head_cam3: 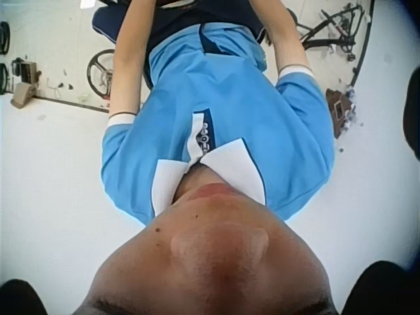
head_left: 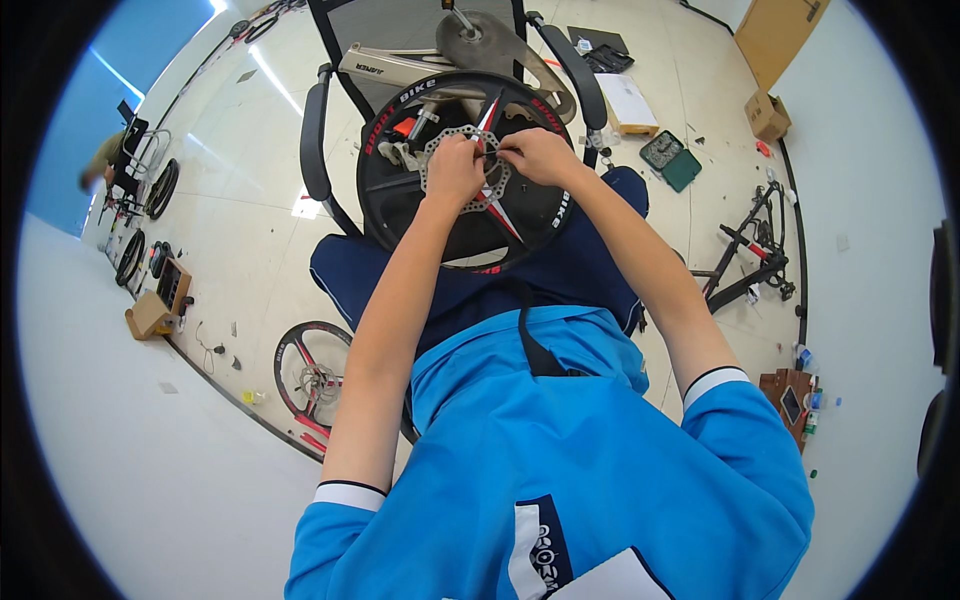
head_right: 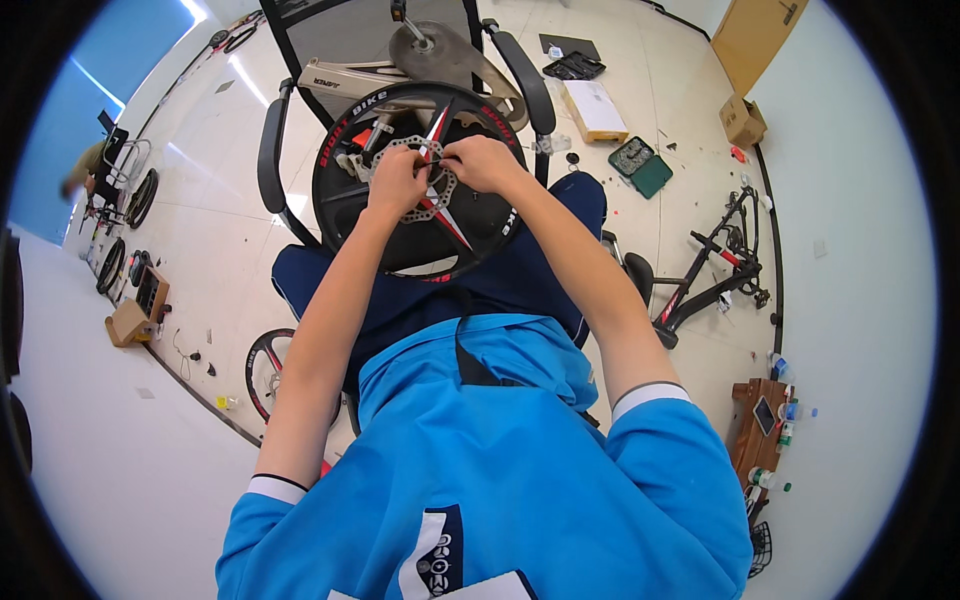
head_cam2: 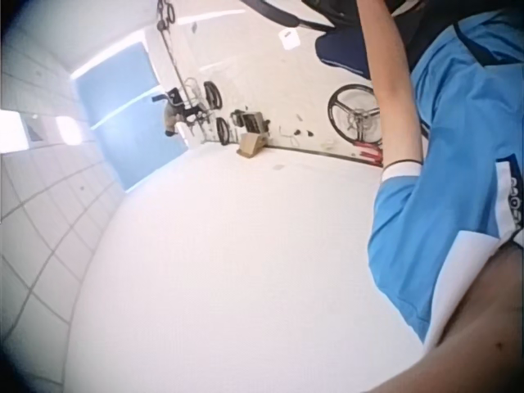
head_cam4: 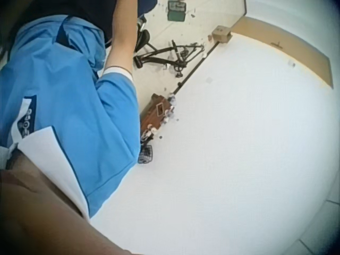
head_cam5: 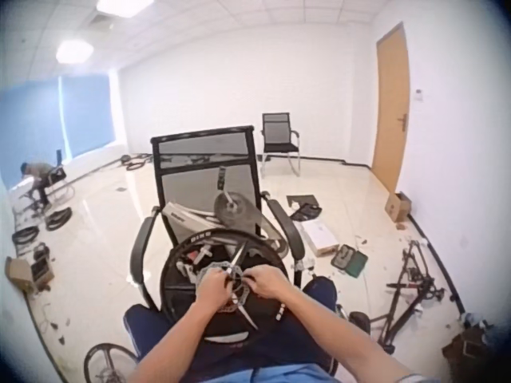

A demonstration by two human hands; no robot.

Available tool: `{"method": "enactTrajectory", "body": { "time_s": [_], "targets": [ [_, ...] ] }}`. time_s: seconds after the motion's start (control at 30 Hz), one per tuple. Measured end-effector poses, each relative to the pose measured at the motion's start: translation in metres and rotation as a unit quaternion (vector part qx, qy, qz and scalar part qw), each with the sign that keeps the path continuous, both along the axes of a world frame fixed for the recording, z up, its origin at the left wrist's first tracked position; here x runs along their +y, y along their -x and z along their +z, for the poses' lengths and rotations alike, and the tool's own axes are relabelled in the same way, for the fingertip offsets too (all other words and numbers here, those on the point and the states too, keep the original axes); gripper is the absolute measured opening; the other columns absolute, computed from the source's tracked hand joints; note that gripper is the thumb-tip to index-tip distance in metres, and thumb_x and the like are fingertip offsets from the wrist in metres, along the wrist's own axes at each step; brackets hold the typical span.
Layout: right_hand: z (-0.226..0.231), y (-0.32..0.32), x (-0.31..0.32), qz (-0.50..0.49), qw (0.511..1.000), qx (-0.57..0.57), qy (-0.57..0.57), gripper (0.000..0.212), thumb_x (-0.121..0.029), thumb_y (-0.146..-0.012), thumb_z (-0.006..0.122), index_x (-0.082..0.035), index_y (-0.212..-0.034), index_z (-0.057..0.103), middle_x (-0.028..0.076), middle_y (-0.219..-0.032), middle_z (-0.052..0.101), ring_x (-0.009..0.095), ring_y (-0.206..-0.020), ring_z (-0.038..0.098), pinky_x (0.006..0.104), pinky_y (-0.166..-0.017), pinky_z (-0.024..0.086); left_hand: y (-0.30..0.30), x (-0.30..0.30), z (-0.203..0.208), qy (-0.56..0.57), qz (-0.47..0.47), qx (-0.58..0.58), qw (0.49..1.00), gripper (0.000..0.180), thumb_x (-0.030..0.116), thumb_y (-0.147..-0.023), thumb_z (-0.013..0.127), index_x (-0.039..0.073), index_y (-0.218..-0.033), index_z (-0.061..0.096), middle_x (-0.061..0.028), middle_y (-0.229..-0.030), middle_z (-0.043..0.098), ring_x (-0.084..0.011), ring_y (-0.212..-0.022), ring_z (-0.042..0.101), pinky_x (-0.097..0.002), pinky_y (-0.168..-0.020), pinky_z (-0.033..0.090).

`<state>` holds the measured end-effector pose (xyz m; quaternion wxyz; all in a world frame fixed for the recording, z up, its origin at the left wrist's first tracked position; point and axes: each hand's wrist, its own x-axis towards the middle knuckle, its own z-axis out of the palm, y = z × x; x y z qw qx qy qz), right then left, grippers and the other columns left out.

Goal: The person assembles a bicycle wheel by attaching a brake disc to the hub and securing it with bolts. They use a screwdriver to tighten the bolts and ensure the disc is properly aligned.

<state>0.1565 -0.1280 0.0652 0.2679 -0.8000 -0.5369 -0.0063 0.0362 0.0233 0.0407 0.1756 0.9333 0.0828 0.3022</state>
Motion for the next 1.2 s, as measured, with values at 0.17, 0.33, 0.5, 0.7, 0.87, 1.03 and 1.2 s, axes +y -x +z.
{"method": "enactTrajectory", "body": {
  "time_s": [0.17, 0.33, 0.5, 0.7, 0.87, 1.03, 1.2],
  "targets": [
    [-0.008, -0.002, 0.005, 0.013, 0.998, -0.046, 0.027, 0.023, -0.027, -0.090, 0.062, -0.010, -0.101, 0.071, 0.012, -0.095, 0.070, 0.033, -0.093, 0.065, 0.0431, -0.080, 0.052, -0.005, 0.002, -0.008, -0.025, 0.013, 0.048, 0.998, 0.010, 0.008, -0.077, 0.069, 0.000, -0.083, 0.069, -0.0167, -0.092, 0.065, -0.0349, -0.094, 0.061, -0.0450, -0.083, 0.053],
    [-0.009, -0.002, 0.005, 0.025, 0.997, -0.077, 0.001, 0.021, -0.025, -0.091, 0.060, -0.010, -0.100, 0.070, 0.011, -0.093, 0.068, 0.032, -0.092, 0.065, 0.0432, -0.080, 0.052, -0.006, 0.006, -0.011, -0.007, 0.008, 0.043, 0.999, 0.011, 0.008, -0.077, 0.069, -0.001, -0.083, 0.069, -0.0179, -0.091, 0.066, -0.0358, -0.095, 0.062, -0.0452, -0.083, 0.053],
    [-0.011, -0.012, 0.012, 0.035, 0.994, -0.106, 0.012, 0.020, -0.028, -0.090, 0.062, -0.015, -0.102, 0.073, 0.009, -0.091, 0.067, 0.030, -0.093, 0.065, 0.0437, -0.081, 0.052, -0.004, 0.006, -0.009, 0.000, 0.008, 0.025, 1.000, 0.011, 0.009, -0.078, 0.069, -0.001, -0.083, 0.069, -0.0175, -0.090, 0.066, -0.0357, -0.095, 0.061, -0.0452, -0.083, 0.052],
    [-0.001, -0.027, 0.022, 0.050, 0.987, -0.145, 0.041, 0.019, -0.031, -0.088, 0.066, -0.019, -0.098, 0.076, 0.006, -0.092, 0.067, 0.026, -0.099, 0.063, 0.0439, -0.082, 0.048, -0.002, 0.004, -0.008, 0.005, 0.013, 0.030, 0.999, 0.011, 0.009, -0.077, 0.069, -0.001, -0.083, 0.069, -0.0159, -0.092, 0.066, -0.0350, -0.094, 0.061, -0.0454, -0.084, 0.052],
    [0.002, -0.026, 0.019, 0.056, 0.983, -0.167, 0.050, 0.019, -0.032, -0.087, 0.068, -0.020, -0.099, 0.076, 0.004, -0.093, 0.067, 0.025, -0.100, 0.061, 0.0435, -0.084, 0.047, 0.001, -0.002, -0.008, -0.010, 0.027, 0.004, 1.000, 0.010, 0.009, -0.077, 0.069, 0.001, -0.082, 0.070, -0.0135, -0.092, 0.065, -0.0335, -0.094, 0.061, -0.0441, -0.083, 0.053],
    [-0.005, -0.025, 0.017, 0.063, 0.983, -0.170, 0.029, 0.019, -0.031, -0.084, 0.070, -0.020, -0.099, 0.076, 0.003, -0.092, 0.067, 0.024, -0.101, 0.060, 0.0405, -0.085, 0.046, 0.003, -0.003, -0.012, -0.014, 0.023, -0.010, 1.000, 0.010, 0.008, -0.074, 0.069, 0.001, -0.081, 0.071, -0.0123, -0.092, 0.065, -0.0324, -0.094, 0.060, -0.0425, -0.083, 0.053],
    [0.014, -0.029, 0.028, 0.106, 0.965, -0.239, -0.001, 0.018, -0.029, -0.079, 0.074, -0.014, -0.090, 0.074, 0.003, -0.090, 0.065, 0.023, -0.101, 0.060, 0.0374, -0.085, 0.046, 0.000, -0.006, -0.014, -0.012, 0.047, -0.009, 0.999, 0.010, 0.008, -0.071, 0.070, 0.002, -0.080, 0.071, -0.0111, -0.090, 0.065, -0.0320, -0.092, 0.060, -0.0421, -0.081, 0.052]
  ]
}}
